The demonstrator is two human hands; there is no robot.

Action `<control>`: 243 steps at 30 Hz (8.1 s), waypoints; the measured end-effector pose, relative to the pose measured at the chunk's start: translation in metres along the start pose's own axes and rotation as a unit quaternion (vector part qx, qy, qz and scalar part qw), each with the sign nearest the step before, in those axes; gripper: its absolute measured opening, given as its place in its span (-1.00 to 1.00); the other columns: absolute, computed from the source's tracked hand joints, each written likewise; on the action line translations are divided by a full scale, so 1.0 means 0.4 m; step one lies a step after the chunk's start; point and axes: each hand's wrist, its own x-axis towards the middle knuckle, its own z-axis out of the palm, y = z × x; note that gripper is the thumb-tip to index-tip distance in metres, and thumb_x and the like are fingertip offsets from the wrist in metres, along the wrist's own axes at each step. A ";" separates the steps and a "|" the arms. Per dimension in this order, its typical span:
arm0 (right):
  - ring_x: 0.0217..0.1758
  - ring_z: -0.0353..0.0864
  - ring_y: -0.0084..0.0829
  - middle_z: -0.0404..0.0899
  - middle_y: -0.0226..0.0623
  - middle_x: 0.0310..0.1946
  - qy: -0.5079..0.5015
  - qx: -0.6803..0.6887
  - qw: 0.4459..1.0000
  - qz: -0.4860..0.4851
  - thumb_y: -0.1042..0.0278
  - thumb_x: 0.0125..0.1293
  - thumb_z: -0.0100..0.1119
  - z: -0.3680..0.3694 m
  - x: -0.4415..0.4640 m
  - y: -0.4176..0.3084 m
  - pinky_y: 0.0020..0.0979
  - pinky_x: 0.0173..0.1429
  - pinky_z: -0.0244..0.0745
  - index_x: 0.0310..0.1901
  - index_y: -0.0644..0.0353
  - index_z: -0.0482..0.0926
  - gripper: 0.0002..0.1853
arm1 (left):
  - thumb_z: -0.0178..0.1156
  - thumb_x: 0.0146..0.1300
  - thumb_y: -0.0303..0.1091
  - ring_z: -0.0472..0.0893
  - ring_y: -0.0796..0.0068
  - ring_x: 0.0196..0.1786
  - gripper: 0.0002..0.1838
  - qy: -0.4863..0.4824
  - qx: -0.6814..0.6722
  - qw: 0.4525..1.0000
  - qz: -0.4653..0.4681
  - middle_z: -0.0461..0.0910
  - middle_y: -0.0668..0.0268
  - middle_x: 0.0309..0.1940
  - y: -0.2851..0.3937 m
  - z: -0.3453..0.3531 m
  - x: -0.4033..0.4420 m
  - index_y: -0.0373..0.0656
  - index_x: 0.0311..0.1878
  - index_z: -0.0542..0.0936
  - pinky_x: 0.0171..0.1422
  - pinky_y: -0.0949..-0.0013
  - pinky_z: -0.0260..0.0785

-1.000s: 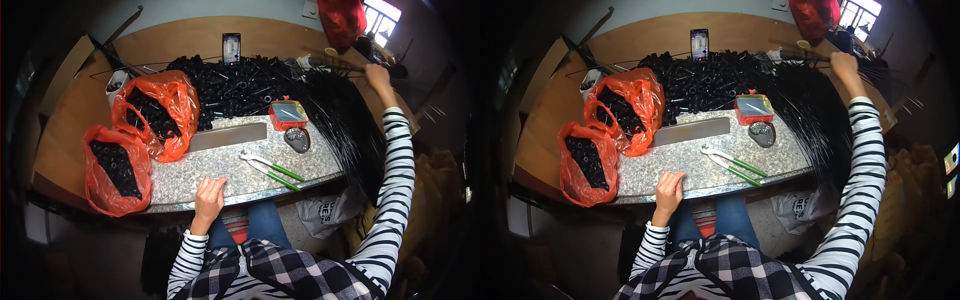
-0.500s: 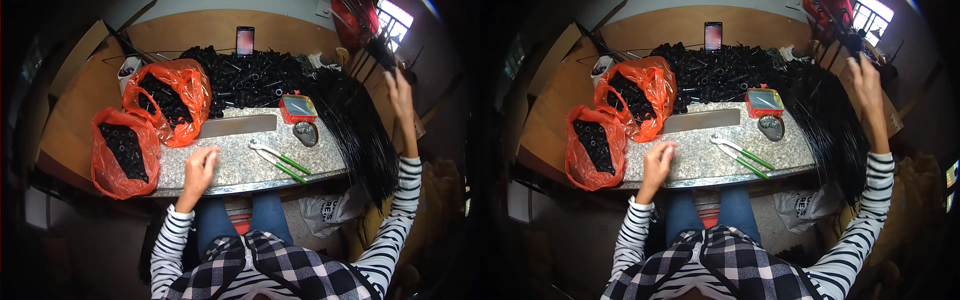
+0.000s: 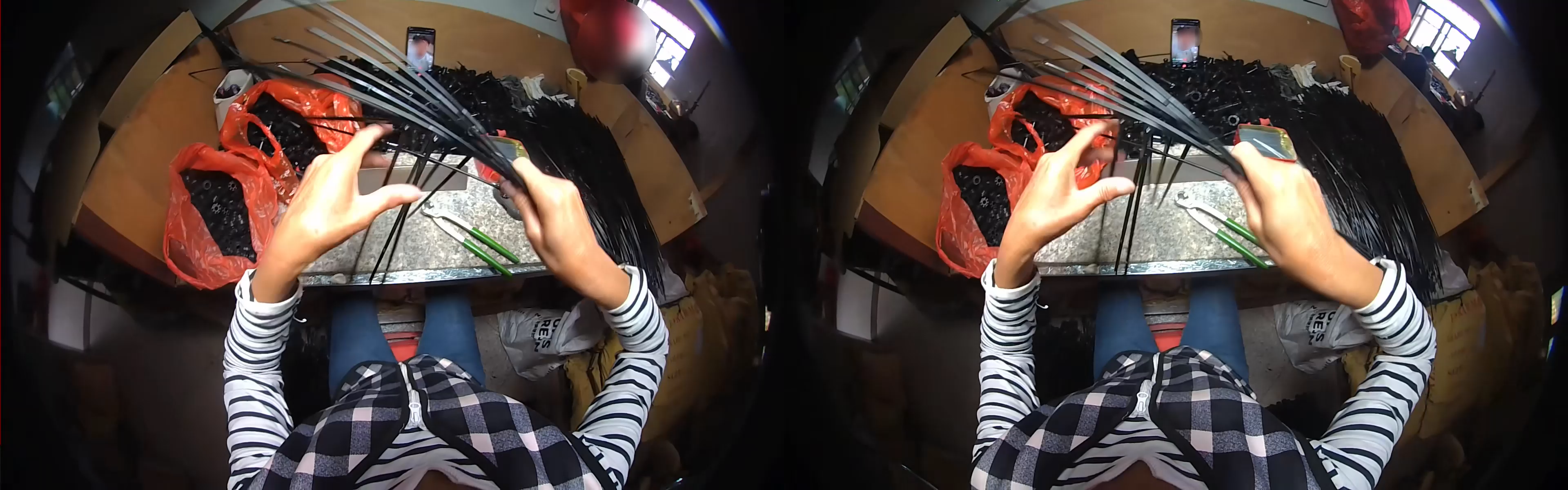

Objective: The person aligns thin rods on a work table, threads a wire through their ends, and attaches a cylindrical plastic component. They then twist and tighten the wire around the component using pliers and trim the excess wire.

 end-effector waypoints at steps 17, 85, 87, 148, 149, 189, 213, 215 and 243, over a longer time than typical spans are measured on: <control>-0.65 0.39 -0.42 0.36 -0.30 -0.70 -0.073 0.156 0.976 0.133 0.50 0.30 -0.06 0.010 0.012 -0.021 -0.41 -0.50 0.26 -0.32 0.33 0.38 -0.92 | 0.30 0.05 -0.23 0.59 0.17 -0.23 -0.66 0.142 0.177 0.974 0.022 0.60 0.13 -0.31 -0.062 -0.016 0.015 -0.28 -0.19 0.58 -0.09 0.27 0.41; -0.62 0.37 -0.70 0.45 -0.35 -0.45 -0.153 0.451 0.849 0.228 0.27 0.41 -0.11 0.081 0.030 -0.054 -0.68 -0.57 0.24 -0.14 0.24 0.34 -0.80 | -0.18 0.42 -0.17 0.52 0.52 -0.37 -0.65 -0.054 -0.496 0.856 -0.132 0.48 0.28 -0.41 0.086 0.166 -0.099 -0.30 -0.13 0.42 -0.23 0.46 0.38; -0.55 0.43 -0.66 0.45 -0.35 -0.45 -0.142 0.490 0.833 0.213 0.33 0.39 -0.07 0.099 0.020 -0.056 -0.64 -0.52 0.36 -0.09 0.26 0.34 -0.81 | -0.16 0.41 -0.10 0.54 0.44 -0.40 -0.61 -0.013 -0.621 0.765 -0.168 0.50 0.21 -0.41 0.096 0.146 -0.066 -0.31 -0.12 0.41 -0.20 0.40 0.43; -0.25 0.56 -0.48 0.59 -0.26 -0.29 -0.174 0.613 0.750 0.175 0.15 0.34 0.00 0.380 -0.061 0.068 -0.45 -0.06 0.45 -0.18 0.32 0.48 -0.67 | 0.28 -0.04 -0.29 0.29 0.24 0.31 -0.26 -0.104 -0.290 0.951 -0.004 0.29 0.03 0.25 -0.151 0.193 0.009 -0.26 0.27 0.29 0.39 0.28 0.04; -0.19 0.55 -0.44 0.58 -0.25 -0.26 -0.199 0.596 0.758 0.173 0.20 0.31 0.04 0.387 -0.086 0.073 -0.42 0.00 0.43 -0.17 0.32 0.49 -0.70 | 0.31 -0.07 -0.35 0.34 0.21 0.27 -0.33 -0.145 -0.190 0.968 0.075 0.39 0.09 0.18 -0.146 0.209 0.007 -0.17 0.20 0.39 0.37 0.23 0.08; -0.44 0.56 -0.10 0.54 -0.07 -0.55 -0.070 -0.054 0.975 0.202 0.53 -0.07 0.27 0.276 -0.008 0.699 -0.27 -0.33 0.42 -0.50 0.28 0.55 -0.92 | 0.15 0.05 0.20 -0.09 -0.25 0.40 -0.13 -0.261 0.127 0.950 0.116 -0.10 -0.33 0.31 -0.180 0.358 -0.178 -0.30 0.25 0.22 0.43 -0.01 -0.12; -0.37 0.50 0.02 0.47 -0.03 -0.52 -0.016 0.043 0.997 0.056 0.58 0.09 0.11 0.409 0.041 0.472 -0.22 -0.34 0.37 -0.41 0.29 0.37 -0.91 | 0.37 -0.15 -0.04 -0.10 -0.19 0.41 -0.01 -0.211 0.046 0.973 0.081 -0.12 -0.16 0.36 -0.175 0.360 -0.186 -0.19 0.33 0.11 0.43 0.02 -0.12; -0.37 0.52 0.02 0.49 -0.04 -0.52 -0.030 0.045 0.995 0.089 0.55 0.08 0.14 0.409 0.043 0.472 -0.23 -0.35 0.38 -0.41 0.29 0.41 -0.91 | 0.40 -0.32 -0.29 -0.10 -0.16 0.42 0.00 -0.224 0.059 0.970 0.076 -0.14 -0.17 0.37 -0.172 0.359 -0.184 -0.22 0.30 0.15 0.44 0.06 -0.10; -0.44 0.48 -0.30 0.47 -0.20 -0.48 -0.134 0.156 0.977 0.047 0.45 0.12 0.16 0.468 0.131 0.415 -0.38 -0.31 0.34 -0.39 0.34 0.50 -0.88 | 0.44 -0.34 -0.26 -0.07 -0.08 0.43 0.02 -0.252 0.043 0.965 0.058 -0.07 -0.10 0.36 -0.172 0.343 -0.163 -0.19 0.29 0.16 0.45 0.13 -0.06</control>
